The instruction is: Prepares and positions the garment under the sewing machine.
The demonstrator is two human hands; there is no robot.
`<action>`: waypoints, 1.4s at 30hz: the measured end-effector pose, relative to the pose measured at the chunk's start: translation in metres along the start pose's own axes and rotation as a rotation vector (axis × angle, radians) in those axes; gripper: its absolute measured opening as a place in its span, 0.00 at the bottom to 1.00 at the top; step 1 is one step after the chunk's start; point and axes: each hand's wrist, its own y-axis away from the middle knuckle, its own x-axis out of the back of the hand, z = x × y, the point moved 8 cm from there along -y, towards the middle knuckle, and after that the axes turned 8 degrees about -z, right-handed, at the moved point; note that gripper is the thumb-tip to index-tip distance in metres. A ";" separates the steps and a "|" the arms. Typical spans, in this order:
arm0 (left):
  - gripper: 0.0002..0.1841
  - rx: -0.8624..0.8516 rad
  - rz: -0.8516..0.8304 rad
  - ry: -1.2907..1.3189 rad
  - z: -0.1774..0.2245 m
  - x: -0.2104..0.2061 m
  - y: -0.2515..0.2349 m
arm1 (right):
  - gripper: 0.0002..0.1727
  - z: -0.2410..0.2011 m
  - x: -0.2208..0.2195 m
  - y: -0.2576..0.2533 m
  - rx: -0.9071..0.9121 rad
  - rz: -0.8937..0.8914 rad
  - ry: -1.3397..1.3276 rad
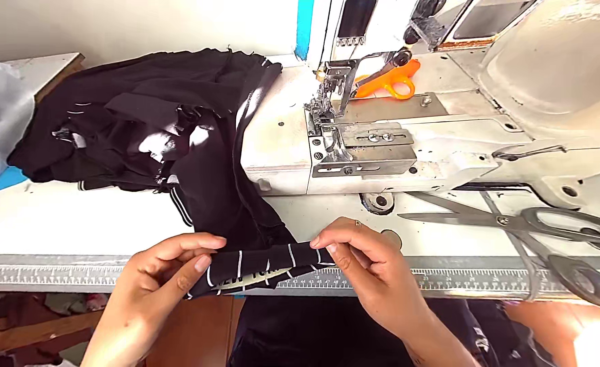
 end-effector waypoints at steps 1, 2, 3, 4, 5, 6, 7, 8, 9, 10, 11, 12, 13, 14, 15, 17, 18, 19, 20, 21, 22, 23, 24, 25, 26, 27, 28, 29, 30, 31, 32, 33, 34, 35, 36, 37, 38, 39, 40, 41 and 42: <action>0.13 -0.029 -0.028 -0.035 0.003 -0.001 0.001 | 0.12 -0.001 -0.001 0.000 0.005 -0.011 0.001; 0.14 -0.057 -0.050 -0.083 0.006 -0.003 0.001 | 0.12 -0.001 -0.002 0.001 0.010 -0.019 -0.003; 0.15 -0.083 -0.057 -0.157 0.009 -0.006 0.002 | 0.11 -0.002 -0.003 0.001 0.012 -0.025 0.000; 0.17 -0.105 -0.042 -0.250 0.011 -0.008 0.004 | 0.11 -0.002 -0.005 0.001 0.010 -0.023 0.018; 0.19 -0.126 -0.012 -0.359 0.012 -0.010 0.005 | 0.12 -0.002 -0.006 0.001 0.006 -0.012 0.047; 0.20 -0.145 0.030 -0.474 0.014 -0.013 0.007 | 0.12 -0.002 -0.006 0.002 0.003 0.007 0.090; 0.20 -0.159 0.075 -0.572 0.015 -0.016 0.009 | 0.12 -0.002 -0.007 0.003 0.007 0.031 0.142; 0.19 -0.165 0.116 -0.649 0.017 -0.019 0.010 | 0.11 -0.003 -0.007 0.003 0.012 0.056 0.197; 0.18 -0.161 0.145 -0.706 0.018 -0.022 0.011 | 0.11 -0.004 -0.008 0.003 0.015 0.074 0.244; 0.17 -0.152 0.168 -0.748 0.019 -0.024 0.012 | 0.12 -0.004 -0.009 0.004 0.015 0.087 0.282; 0.15 -0.146 0.191 -0.778 0.020 -0.026 0.013 | 0.12 -0.005 -0.011 0.004 0.013 0.094 0.311; 0.13 -0.144 0.215 -0.799 0.022 -0.027 0.013 | 0.12 -0.005 -0.012 0.004 0.010 0.101 0.331; 0.12 -0.149 0.241 -0.817 0.024 -0.027 0.013 | 0.12 -0.006 -0.014 0.004 0.004 0.105 0.339; 0.12 -0.164 0.267 -0.826 0.026 -0.027 0.013 | 0.12 -0.006 -0.016 0.005 -0.002 0.106 0.336; 0.11 -0.193 0.292 -0.822 0.027 -0.027 0.013 | 0.12 -0.007 -0.017 0.005 -0.005 0.104 0.332; 0.11 -0.267 0.318 -0.772 0.026 -0.025 0.009 | 0.12 -0.007 -0.020 0.006 0.003 0.104 0.346; 0.11 -0.298 0.308 -0.721 0.025 -0.023 0.004 | 0.12 -0.008 -0.022 0.006 0.014 0.108 0.359; 0.12 -0.336 0.286 -0.627 0.024 -0.022 -0.003 | 0.12 -0.010 -0.024 0.005 0.026 0.109 0.366; 0.13 -0.368 0.282 -0.500 0.025 -0.023 -0.012 | 0.12 -0.012 -0.026 0.003 0.034 0.096 0.360; 0.12 -0.390 0.301 -0.379 0.029 -0.024 -0.022 | 0.12 -0.015 -0.028 0.001 0.034 0.076 0.330; 0.11 -0.409 0.329 -0.328 0.035 -0.026 -0.033 | 0.12 -0.018 -0.031 -0.001 0.016 0.050 0.267; 0.11 -0.439 0.361 -0.360 0.046 -0.029 -0.044 | 0.12 -0.020 -0.034 -0.004 -0.021 0.019 0.181; 0.10 -0.481 0.380 -0.446 0.059 -0.032 -0.055 | 0.12 -0.022 -0.036 -0.007 -0.071 -0.010 0.082; 0.11 -0.528 0.378 -0.564 0.074 -0.035 -0.067 | 0.12 -0.023 -0.037 -0.011 -0.120 -0.035 -0.014; 0.11 -0.575 0.359 -0.703 0.087 -0.039 -0.080 | 0.13 -0.024 -0.036 -0.014 -0.157 -0.050 -0.090; 0.11 -0.605 0.332 -0.864 0.097 -0.046 -0.095 | 0.13 -0.025 -0.034 -0.019 -0.173 -0.050 -0.143; 0.11 -0.602 0.293 -1.027 0.103 -0.054 -0.112 | 0.14 -0.025 -0.030 -0.023 -0.178 -0.038 -0.177; 0.11 -0.559 0.235 -1.150 0.102 -0.061 -0.130 | 0.14 -0.025 -0.025 -0.028 -0.175 -0.021 -0.202; 0.10 -0.469 0.158 -1.211 0.095 -0.064 -0.148 | 0.15 -0.024 -0.020 -0.033 -0.171 0.001 -0.220; 0.10 -0.355 0.080 -1.216 0.088 -0.065 -0.166 | 0.16 -0.022 -0.015 -0.036 -0.171 0.028 -0.231; 0.09 -0.251 0.018 -1.187 0.082 -0.064 -0.181 | 0.16 -0.020 -0.010 -0.037 -0.175 0.060 -0.234; 0.09 -0.190 -0.023 -1.140 0.078 -0.064 -0.194 | 0.16 -0.019 -0.005 -0.038 -0.184 0.092 -0.232; 0.11 -0.180 -0.058 -1.087 0.076 -0.064 -0.204 | 0.16 -0.018 -0.001 -0.037 -0.197 0.124 -0.228; 0.14 -0.192 -0.089 -1.042 0.074 -0.064 -0.213 | 0.15 -0.018 0.003 -0.036 -0.210 0.156 -0.226; 0.14 -0.194 -0.110 -1.021 0.071 -0.065 -0.221 | 0.15 -0.017 0.006 -0.036 -0.219 0.181 -0.226; 0.09 -0.174 -0.142 -1.006 0.070 -0.067 -0.228 | 0.15 -0.016 0.008 -0.036 -0.227 0.202 -0.226; 0.07 -0.175 -0.179 -1.009 0.071 -0.070 -0.233 | 0.15 -0.015 0.010 -0.037 -0.238 0.217 -0.226; 0.10 -0.191 -0.214 -1.028 0.072 -0.075 -0.236 | 0.15 -0.014 0.010 -0.038 -0.253 0.225 -0.224; 0.11 -0.208 -0.237 -1.058 0.073 -0.080 -0.238 | 0.15 -0.012 0.010 -0.039 -0.271 0.231 -0.222; 0.12 -0.237 -0.250 -1.093 0.074 -0.084 -0.240 | 0.16 -0.010 0.010 -0.040 -0.290 0.237 -0.226; 0.13 -0.247 -0.267 -1.131 0.073 -0.086 -0.241 | 0.16 -0.008 0.010 -0.042 -0.309 0.243 -0.230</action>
